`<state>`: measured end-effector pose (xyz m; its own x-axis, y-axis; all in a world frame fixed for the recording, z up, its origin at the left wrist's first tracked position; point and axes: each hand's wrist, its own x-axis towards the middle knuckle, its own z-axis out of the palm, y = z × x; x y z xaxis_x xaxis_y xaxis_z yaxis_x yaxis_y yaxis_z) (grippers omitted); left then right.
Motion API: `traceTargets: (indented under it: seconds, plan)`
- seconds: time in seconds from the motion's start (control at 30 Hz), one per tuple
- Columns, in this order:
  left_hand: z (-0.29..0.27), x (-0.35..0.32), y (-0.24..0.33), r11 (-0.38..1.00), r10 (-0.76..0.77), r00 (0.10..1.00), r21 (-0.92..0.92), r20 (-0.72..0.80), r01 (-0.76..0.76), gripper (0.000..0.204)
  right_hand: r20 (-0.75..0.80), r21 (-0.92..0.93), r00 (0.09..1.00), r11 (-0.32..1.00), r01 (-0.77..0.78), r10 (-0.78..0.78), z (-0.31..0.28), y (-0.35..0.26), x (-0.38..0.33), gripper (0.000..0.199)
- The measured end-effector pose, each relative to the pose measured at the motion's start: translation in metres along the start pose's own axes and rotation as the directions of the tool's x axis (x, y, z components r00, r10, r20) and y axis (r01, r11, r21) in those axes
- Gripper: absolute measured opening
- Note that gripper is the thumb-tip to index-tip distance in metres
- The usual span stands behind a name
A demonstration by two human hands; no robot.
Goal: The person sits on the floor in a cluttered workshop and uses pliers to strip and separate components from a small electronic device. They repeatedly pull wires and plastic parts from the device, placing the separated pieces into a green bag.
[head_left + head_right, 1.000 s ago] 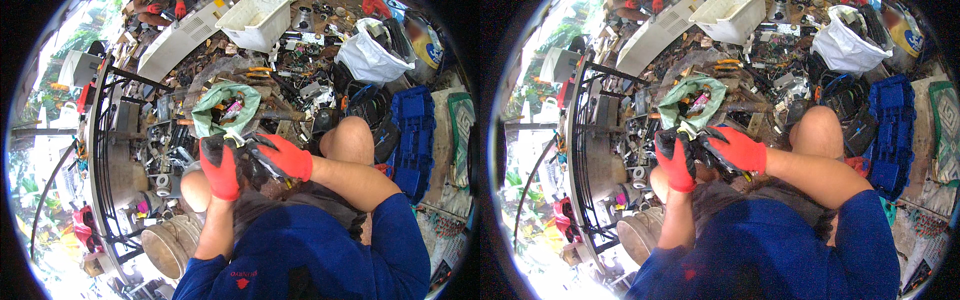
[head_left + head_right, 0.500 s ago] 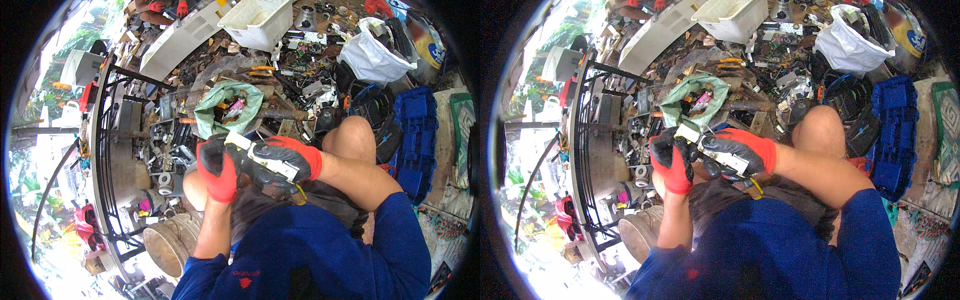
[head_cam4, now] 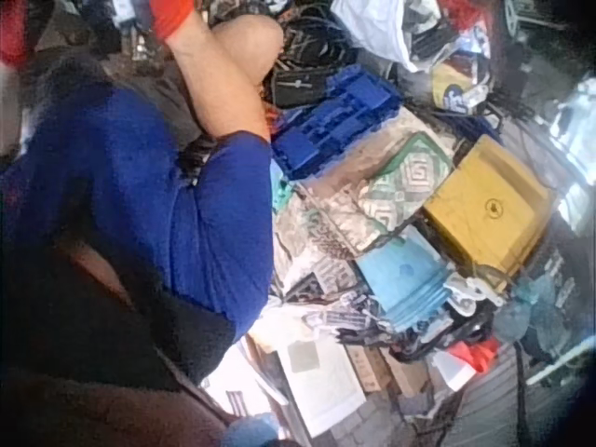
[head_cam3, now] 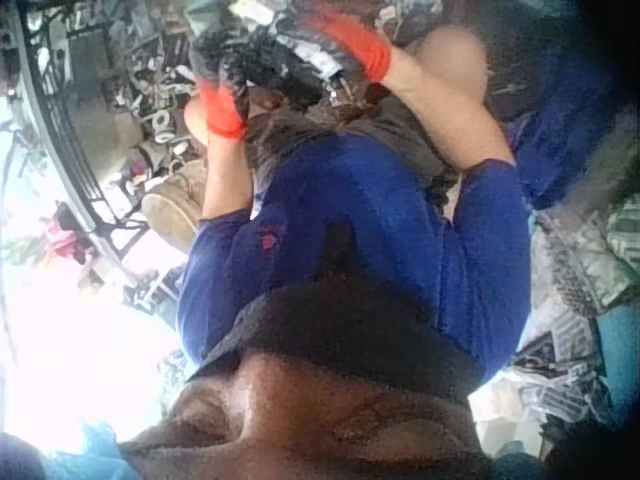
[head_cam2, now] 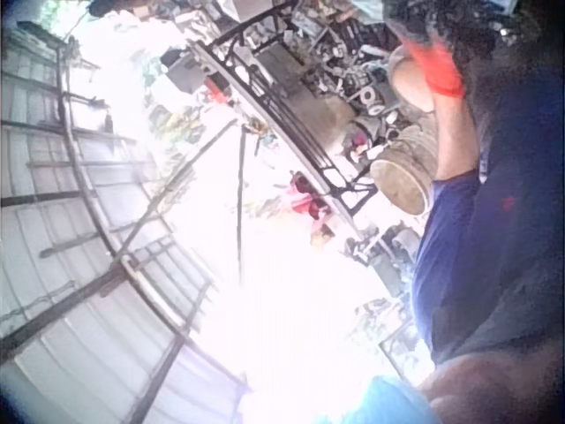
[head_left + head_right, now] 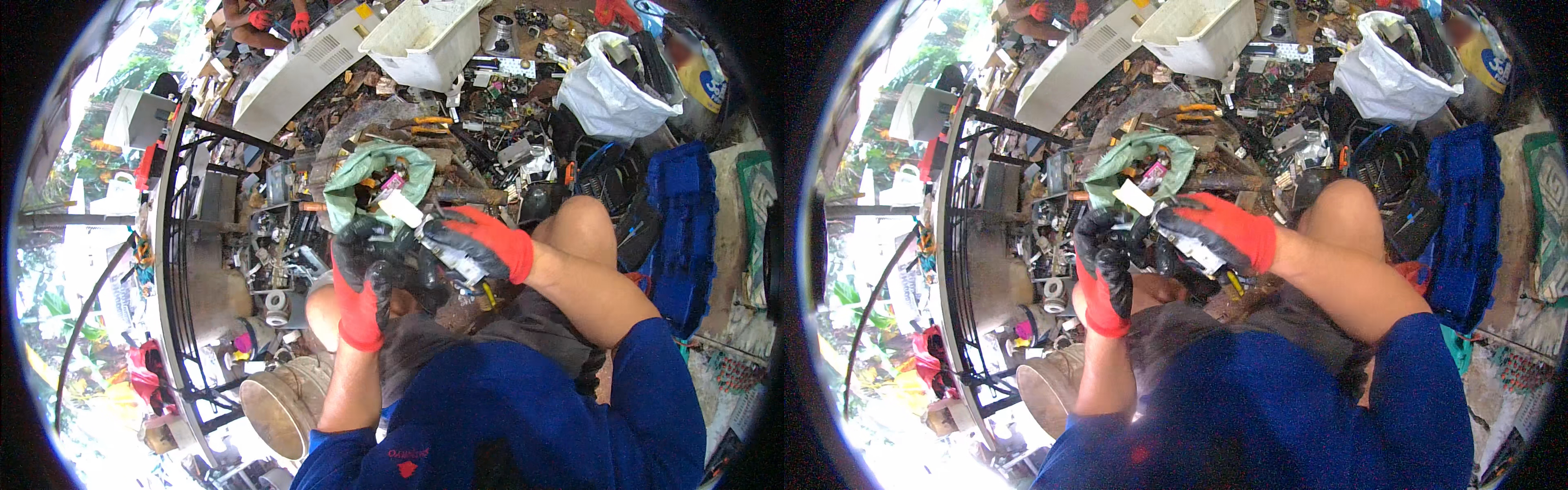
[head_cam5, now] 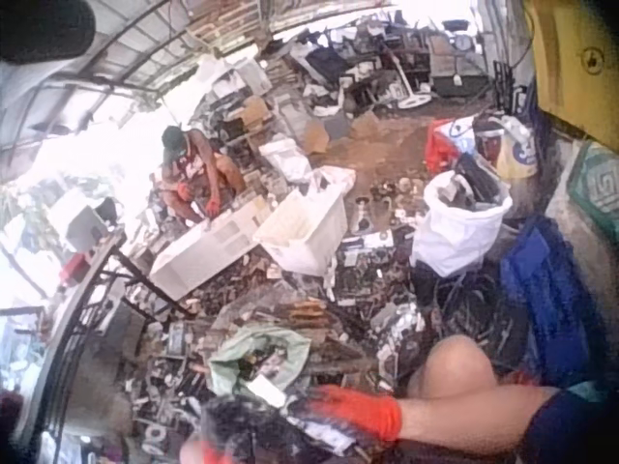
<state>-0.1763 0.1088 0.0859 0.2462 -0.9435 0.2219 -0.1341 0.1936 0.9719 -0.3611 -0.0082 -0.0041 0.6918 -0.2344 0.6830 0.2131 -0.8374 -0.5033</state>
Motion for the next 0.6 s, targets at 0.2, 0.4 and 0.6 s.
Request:
traceTargets:
  seconds: [0.2,0.4,0.6]
  plan:
    - [-0.015,0.002,-0.018,0.960,-0.280,0.949,0.040,0.146,0.277,0.058,0.025,0.207,0.998,0.977,-0.056,0.052,0.018,-0.012,-0.008,0.046]
    - [-0.036,-0.012,-0.017,0.971,-0.134,0.976,0.220,0.172,0.095,0.045,0.060,0.548,0.995,0.831,-0.102,0.082,0.007,-0.023,0.011,0.048]
    - [-0.023,-0.002,0.001,0.714,0.201,0.970,0.657,0.138,-0.241,0.020,0.210,0.531,0.781,0.602,-0.596,0.588,0.006,-0.047,0.027,0.064]
